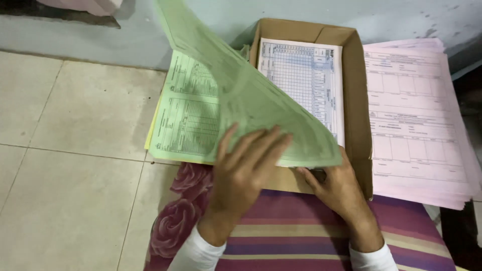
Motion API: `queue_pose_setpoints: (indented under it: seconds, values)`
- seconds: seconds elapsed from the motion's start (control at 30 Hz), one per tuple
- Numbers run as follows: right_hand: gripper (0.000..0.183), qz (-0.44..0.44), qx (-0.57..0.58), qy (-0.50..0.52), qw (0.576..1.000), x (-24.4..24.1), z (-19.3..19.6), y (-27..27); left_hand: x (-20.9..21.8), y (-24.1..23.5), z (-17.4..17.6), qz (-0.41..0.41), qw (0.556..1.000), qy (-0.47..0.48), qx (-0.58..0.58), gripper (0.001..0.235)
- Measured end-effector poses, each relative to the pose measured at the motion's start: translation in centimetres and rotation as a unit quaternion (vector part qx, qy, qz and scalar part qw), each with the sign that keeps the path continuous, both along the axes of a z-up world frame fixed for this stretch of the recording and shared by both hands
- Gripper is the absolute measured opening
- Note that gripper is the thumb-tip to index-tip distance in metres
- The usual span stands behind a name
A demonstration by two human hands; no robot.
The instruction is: Sorting and collating different colored paper forms into a cardboard box
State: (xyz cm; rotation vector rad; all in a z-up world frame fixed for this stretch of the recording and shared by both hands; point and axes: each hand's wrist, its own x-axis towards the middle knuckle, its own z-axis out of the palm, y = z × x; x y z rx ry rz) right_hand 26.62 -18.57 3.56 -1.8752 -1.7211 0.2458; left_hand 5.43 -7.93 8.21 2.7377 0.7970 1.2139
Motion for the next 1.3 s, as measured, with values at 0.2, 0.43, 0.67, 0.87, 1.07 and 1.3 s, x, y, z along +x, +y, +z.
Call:
queue_pose_setpoints:
  seconds: [0.2,0.43,0.67,0.87,1.07,1.3]
  values:
    - [0.076,-0.062,0.088,0.088,0.990,0.1,-0.4,-0.3,5.1,-2.5,-5.9,-0.081,0.996,-0.038,-0.010,0.022]
    - [0.120,-0.120,0.219,0.132,0.959,-0.4,2.1,-0.6,4.8,-2.5,-6.3,-0.062,0.997,0.035,-0.024,0.027]
    - [0.023,-0.159,0.219,-0.051,0.961,1.6,1.2,-1.4,4.2,-2.6,-5.6,-0.036,0.996,0.064,-0.049,0.051]
    - [0.032,-0.182,0.111,-0.135,0.968,2.4,1.5,-2.1,2.9,-2.0,-3.2,-0.015,0.971,0.149,-0.188,0.076]
    - [0.028,-0.189,0.098,-0.152,0.965,2.4,1.6,-2.1,2.7,-1.8,-1.4,0.047,0.938,0.194,-0.282,0.082]
    - [0.027,-0.181,0.116,-0.098,0.972,3.6,0.7,-2.4,3.0,-1.8,-1.4,0.027,0.927,0.190,-0.321,0.077]
